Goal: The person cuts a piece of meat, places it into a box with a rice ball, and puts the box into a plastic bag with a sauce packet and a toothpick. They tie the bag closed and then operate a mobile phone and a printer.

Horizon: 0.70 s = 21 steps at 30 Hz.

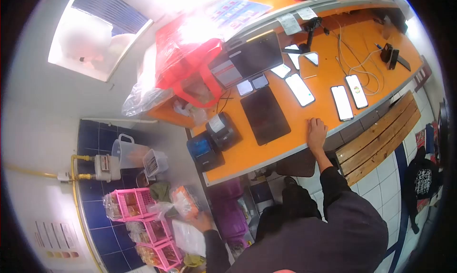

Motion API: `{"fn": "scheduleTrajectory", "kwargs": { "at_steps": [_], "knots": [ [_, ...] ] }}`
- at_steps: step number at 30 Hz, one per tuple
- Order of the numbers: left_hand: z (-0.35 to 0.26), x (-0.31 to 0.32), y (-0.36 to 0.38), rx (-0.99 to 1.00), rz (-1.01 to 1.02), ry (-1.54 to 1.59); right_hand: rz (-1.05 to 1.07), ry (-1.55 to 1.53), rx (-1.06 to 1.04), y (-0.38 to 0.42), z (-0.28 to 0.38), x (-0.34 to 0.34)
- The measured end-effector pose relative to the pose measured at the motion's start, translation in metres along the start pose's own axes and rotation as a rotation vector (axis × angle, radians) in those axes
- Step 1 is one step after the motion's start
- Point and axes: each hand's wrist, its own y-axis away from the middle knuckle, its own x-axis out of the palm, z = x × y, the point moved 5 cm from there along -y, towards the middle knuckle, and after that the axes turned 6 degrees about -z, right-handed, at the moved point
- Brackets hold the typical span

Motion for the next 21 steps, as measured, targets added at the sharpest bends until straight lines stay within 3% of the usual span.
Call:
{"fn": "scheduleTrajectory", "kwargs": {
  "at_steps": [2, 4, 11, 20, 21],
  "knots": [
    [-0.015, -0.002, 0.033, -0.061, 0.049, -0.221, -0.014, 0.017, 0.002, 0.002, 0.001, 0.001],
    [-0.026, -0.003, 0.054, 0.117, 0.249, -0.313, -0.038, 0.04, -0.005, -0.001, 0.0, -0.001],
    [-0.024, -0.005, 0.065, 0.277, 0.269, -0.301, -0.077, 0.026, 0.025, -0.002, 0.011, -0.011],
    [-0.017, 0.0, 0.068, 0.291, 0.25, -0.344, -0.053, 0.069, 0.06, -0.005, 0.002, -0.002],
    [-0.007, 0.006, 0.068, 0.237, 0.365, -0.431, -0.088, 0.033, 0.063, 0.0, 0.003, -0.002]
  ]
}}
